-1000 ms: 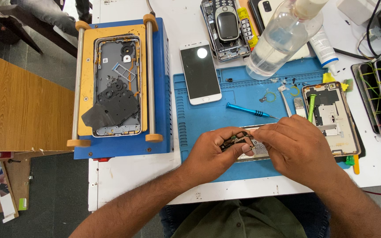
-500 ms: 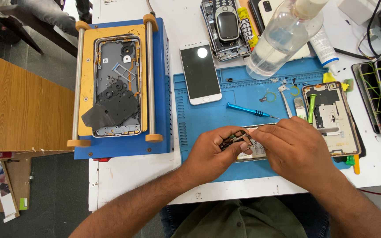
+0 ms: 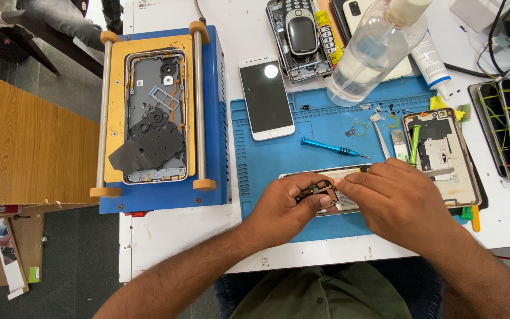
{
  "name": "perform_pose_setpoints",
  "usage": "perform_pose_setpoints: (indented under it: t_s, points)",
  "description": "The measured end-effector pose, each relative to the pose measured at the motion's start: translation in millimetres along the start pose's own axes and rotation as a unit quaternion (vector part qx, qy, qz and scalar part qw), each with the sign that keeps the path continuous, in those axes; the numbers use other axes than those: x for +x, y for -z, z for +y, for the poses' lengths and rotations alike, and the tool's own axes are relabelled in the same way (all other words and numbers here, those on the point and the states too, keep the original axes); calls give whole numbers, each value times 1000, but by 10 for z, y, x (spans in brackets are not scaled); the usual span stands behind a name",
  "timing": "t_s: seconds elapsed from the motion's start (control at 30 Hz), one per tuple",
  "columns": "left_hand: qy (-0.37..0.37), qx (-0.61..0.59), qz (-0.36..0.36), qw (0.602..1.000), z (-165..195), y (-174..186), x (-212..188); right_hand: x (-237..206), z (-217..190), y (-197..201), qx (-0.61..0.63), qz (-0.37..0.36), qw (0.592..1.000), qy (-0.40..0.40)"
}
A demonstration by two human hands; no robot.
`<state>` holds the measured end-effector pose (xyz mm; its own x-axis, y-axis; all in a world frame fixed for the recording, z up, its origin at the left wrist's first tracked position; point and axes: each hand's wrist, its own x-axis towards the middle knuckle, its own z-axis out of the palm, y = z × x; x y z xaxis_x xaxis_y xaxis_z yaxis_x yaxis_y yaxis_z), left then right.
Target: The person repairs a disassembled smartphone at a workbench, using tweezers and a metal blade tool to work on the exposed motherboard and reposition small components. They then align the motherboard back into the phone body and press it into place with both hands.
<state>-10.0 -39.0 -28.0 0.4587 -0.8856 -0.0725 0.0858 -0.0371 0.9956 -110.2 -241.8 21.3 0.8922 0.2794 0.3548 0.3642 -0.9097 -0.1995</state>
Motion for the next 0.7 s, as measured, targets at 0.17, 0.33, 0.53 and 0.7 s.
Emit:
perform_pose_setpoints:
  t_s: [0.17, 0.33, 0.53, 0.7]
  points:
    - [12, 17, -5, 1000, -12, 1, -8, 23, 14, 57, 7, -16, 1000, 10]
    - [-1, 24, -2, 1000, -27, -7, 1, 52, 12, 97, 7, -39, 999, 5]
    - [27, 8, 1, 1000, -28, -22, 11, 62, 25, 100, 8, -47, 999, 10]
    - [17, -8, 1, 1000, -34, -17, 5, 51, 49, 106, 11, -37, 999, 24]
